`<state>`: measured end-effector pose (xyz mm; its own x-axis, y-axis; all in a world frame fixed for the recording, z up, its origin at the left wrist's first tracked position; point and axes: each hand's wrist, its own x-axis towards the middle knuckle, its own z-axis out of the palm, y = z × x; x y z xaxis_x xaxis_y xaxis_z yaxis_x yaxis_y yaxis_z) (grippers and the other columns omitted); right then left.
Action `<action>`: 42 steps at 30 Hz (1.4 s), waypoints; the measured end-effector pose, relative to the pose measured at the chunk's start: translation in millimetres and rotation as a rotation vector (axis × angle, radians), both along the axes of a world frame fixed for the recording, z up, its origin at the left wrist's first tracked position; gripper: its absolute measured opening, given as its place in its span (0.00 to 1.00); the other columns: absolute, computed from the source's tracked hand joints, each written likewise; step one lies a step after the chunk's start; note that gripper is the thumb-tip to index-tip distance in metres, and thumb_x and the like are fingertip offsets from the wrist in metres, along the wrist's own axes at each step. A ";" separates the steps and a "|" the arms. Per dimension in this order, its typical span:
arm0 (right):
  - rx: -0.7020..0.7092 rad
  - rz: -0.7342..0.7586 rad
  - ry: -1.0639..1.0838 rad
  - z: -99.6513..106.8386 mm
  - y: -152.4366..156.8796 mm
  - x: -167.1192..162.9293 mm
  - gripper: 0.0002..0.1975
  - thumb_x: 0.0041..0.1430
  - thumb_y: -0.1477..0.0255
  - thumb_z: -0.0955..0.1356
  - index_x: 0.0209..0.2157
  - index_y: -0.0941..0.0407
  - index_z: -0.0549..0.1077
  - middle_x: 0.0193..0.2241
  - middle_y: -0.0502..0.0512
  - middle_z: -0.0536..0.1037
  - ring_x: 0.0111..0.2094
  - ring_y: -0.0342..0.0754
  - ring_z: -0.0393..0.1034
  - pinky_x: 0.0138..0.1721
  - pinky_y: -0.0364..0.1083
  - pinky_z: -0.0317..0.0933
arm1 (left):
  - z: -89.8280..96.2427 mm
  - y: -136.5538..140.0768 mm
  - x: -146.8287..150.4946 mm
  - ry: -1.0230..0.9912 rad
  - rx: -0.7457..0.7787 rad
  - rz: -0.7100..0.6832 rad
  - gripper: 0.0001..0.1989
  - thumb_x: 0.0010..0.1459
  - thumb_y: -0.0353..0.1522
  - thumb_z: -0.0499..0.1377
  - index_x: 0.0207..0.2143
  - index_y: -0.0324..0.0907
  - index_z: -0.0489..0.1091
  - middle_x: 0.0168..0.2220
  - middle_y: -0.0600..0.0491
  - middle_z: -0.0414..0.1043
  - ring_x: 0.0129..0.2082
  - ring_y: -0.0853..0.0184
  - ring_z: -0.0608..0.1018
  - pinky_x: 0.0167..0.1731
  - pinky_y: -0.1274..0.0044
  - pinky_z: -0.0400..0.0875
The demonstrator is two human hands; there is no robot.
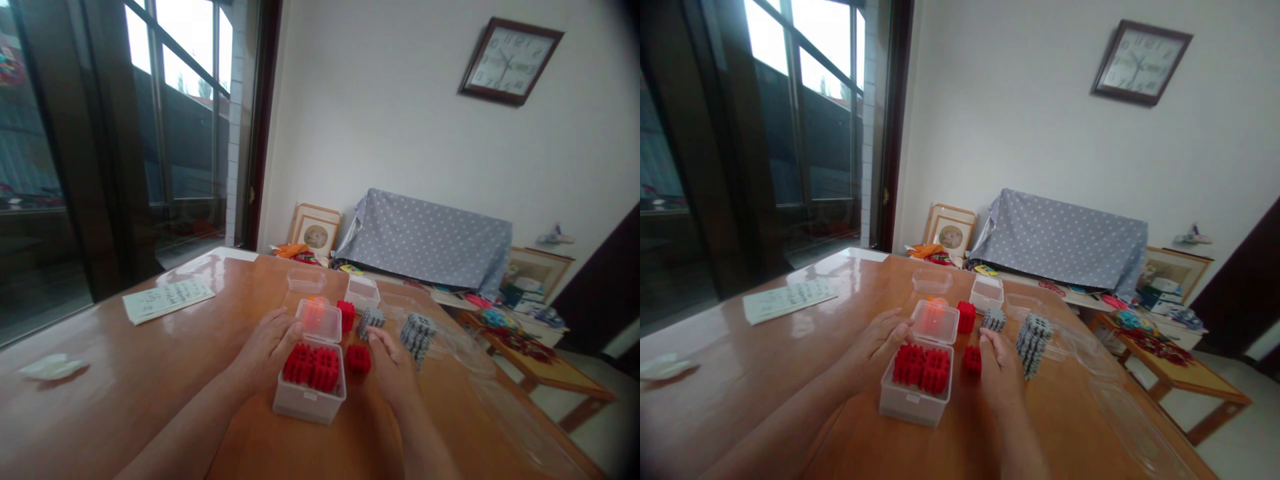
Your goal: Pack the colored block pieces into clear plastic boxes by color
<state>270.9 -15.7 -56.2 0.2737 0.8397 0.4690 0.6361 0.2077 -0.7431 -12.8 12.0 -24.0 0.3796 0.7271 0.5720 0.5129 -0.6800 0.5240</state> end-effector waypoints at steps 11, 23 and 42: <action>-0.254 -0.044 -0.146 -45.3 25.0 33.8 0.34 0.55 0.55 0.70 0.58 0.61 0.72 0.56 0.67 0.76 0.57 0.61 0.70 0.60 0.55 0.61 | -4.6 7.8 -2.5 -0.025 0.001 0.017 0.24 0.74 0.41 0.43 0.35 0.44 0.75 0.44 0.52 0.81 0.51 0.60 0.77 0.63 0.64 0.60; -0.376 -0.048 -0.373 -40.3 19.7 18.2 0.34 0.54 0.54 0.72 0.57 0.59 0.72 0.53 0.66 0.76 0.56 0.61 0.70 0.57 0.52 0.61 | -3.2 7.0 -1.0 -0.024 0.009 -0.003 0.22 0.73 0.40 0.44 0.35 0.44 0.75 0.43 0.53 0.80 0.50 0.60 0.77 0.64 0.63 0.59; -0.164 -0.033 -0.270 4.7 0.6 -9.6 0.29 0.59 0.51 0.69 0.54 0.57 0.73 0.51 0.63 0.76 0.53 0.59 0.71 0.54 0.53 0.63 | -1.3 7.1 -1.6 -0.040 -0.004 -0.010 0.24 0.73 0.42 0.44 0.31 0.44 0.73 0.35 0.50 0.77 0.41 0.61 0.76 0.56 0.67 0.66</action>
<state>261.3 -15.1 -51.5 0.1864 0.9026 0.3879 0.8191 0.0752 -0.5687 -14.4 19.1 -25.4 0.3640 0.7256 0.5840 0.4848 -0.6830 0.5463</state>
